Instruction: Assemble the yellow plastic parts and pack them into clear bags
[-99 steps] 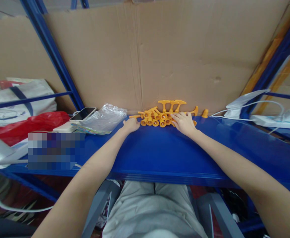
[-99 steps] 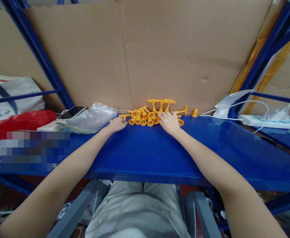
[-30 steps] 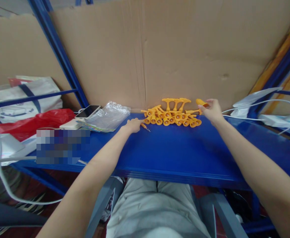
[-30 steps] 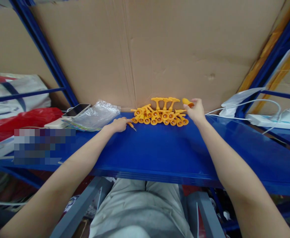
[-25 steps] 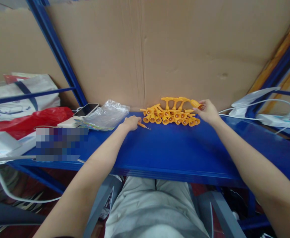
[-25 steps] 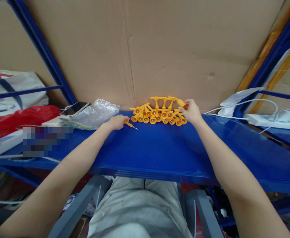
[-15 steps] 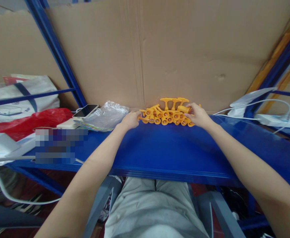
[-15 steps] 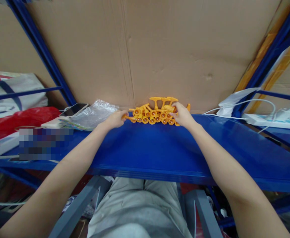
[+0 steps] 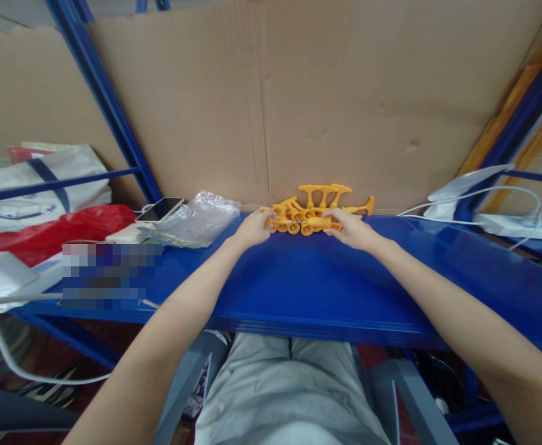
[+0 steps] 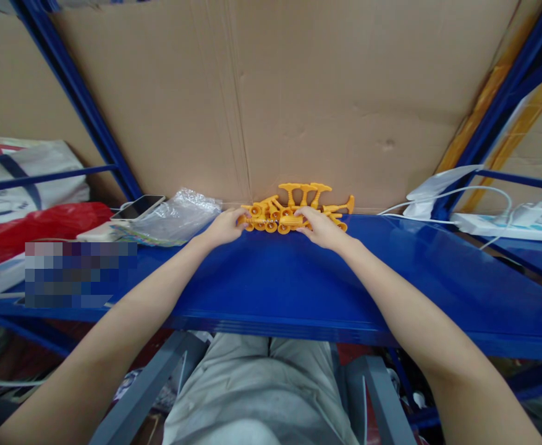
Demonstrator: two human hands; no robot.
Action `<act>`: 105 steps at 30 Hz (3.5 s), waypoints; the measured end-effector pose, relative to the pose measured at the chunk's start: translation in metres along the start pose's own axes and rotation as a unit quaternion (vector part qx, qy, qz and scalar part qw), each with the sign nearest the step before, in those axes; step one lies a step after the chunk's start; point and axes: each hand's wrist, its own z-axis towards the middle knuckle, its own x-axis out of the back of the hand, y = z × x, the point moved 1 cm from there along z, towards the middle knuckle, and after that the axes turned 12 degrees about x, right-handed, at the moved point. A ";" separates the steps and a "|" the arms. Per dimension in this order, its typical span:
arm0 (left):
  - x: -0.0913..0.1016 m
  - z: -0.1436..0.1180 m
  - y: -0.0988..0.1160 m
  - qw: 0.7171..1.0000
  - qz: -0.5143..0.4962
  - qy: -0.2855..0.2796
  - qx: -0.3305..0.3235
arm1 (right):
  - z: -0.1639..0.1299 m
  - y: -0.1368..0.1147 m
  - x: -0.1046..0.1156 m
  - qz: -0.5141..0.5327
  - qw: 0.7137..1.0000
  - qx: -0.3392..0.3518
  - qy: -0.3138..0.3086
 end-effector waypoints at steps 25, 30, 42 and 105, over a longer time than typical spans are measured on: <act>-0.009 -0.005 0.014 0.984 -0.133 0.084 -0.079 | 0.001 -0.003 -0.002 0.068 0.996 0.034 0.054; -0.009 -0.005 0.015 0.979 -0.154 0.091 -0.094 | 0.001 0.004 -0.004 0.141 0.987 -0.017 0.074; -0.016 -0.005 0.018 0.981 -0.140 0.124 -0.052 | 0.001 0.008 -0.008 0.296 0.947 -0.099 0.076; -0.025 0.001 0.017 0.958 -0.257 0.093 -0.088 | 0.002 -0.006 0.002 0.374 0.902 -0.209 0.064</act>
